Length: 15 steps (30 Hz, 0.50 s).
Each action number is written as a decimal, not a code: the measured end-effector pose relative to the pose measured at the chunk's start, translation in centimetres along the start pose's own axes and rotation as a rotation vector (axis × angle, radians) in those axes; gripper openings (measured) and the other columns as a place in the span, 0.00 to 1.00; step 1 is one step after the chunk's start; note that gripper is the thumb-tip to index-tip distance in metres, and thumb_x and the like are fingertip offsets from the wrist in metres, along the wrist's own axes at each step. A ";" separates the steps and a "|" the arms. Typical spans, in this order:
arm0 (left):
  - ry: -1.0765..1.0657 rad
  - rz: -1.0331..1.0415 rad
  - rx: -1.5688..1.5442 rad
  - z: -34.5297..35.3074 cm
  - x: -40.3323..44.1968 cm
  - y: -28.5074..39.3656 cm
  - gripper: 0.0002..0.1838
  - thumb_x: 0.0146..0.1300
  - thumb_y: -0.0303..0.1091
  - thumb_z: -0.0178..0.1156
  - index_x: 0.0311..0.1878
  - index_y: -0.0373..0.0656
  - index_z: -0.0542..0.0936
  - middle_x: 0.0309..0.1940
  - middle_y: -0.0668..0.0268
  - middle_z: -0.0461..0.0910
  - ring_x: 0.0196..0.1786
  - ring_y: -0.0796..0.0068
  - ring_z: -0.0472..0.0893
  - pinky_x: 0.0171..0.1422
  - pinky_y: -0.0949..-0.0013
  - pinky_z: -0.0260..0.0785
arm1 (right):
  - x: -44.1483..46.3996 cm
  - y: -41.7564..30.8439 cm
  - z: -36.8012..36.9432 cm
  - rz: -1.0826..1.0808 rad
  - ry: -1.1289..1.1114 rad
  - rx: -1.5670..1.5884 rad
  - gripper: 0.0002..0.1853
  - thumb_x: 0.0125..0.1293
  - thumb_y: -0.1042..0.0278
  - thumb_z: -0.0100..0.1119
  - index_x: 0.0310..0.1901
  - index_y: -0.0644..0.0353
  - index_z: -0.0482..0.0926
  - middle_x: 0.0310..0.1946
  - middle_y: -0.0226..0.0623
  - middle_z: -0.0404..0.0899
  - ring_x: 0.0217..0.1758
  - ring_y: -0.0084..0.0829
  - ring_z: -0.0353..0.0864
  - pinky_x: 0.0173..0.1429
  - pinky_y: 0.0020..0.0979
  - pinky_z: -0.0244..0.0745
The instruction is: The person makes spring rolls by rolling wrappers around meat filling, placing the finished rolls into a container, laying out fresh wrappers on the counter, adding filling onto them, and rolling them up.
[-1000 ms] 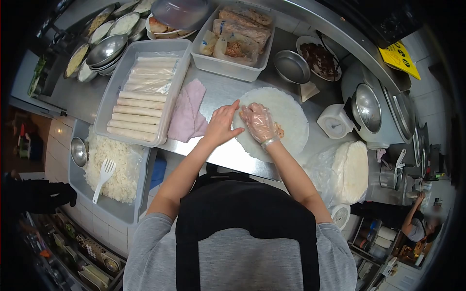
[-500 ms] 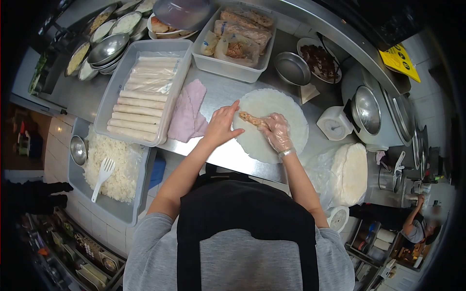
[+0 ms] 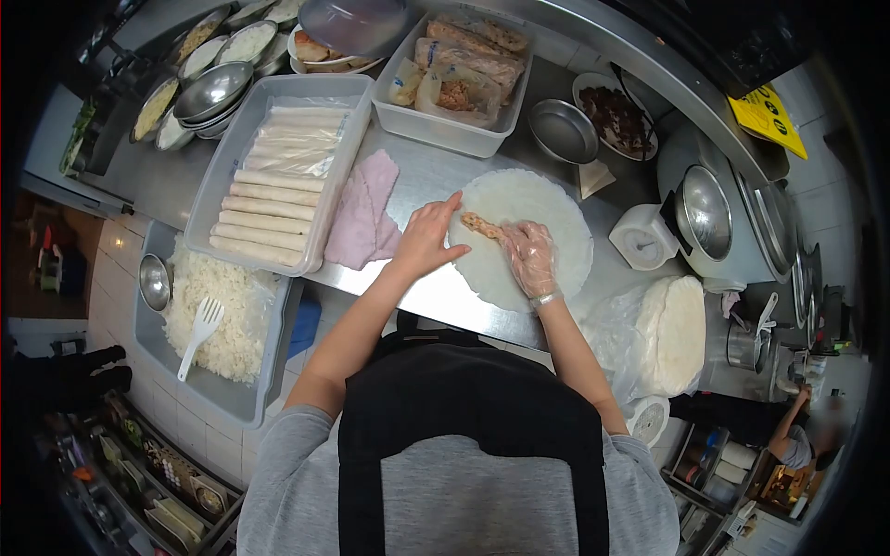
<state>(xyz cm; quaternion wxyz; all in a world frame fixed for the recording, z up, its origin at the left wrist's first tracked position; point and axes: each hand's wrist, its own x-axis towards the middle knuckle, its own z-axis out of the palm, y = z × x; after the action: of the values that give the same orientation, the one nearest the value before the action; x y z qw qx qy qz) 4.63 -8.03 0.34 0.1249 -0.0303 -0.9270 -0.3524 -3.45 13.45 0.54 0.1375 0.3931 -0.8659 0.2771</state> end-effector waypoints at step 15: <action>0.015 0.022 0.015 0.2 0.2 -0.2 0.51 0.44 0.41 0.71 0.71 0.40 0.57 0.59 0.59 0.73 0.63 0.57 0.68 0.68 0.57 0.56 | -0.5 0.8 -0.2 0.045 -0.018 0.045 0.20 0.47 0.60 0.70 0.44 0.54 0.81 0.40 0.34 0.76 0.47 0.38 0.74 0.51 0.42 0.67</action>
<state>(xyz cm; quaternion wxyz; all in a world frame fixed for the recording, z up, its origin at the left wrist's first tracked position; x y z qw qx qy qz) 4.34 -8.05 0.14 0.1358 -0.0368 -0.9282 -0.3444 -3.70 14.30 0.14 0.1148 0.3790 -0.8692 0.2962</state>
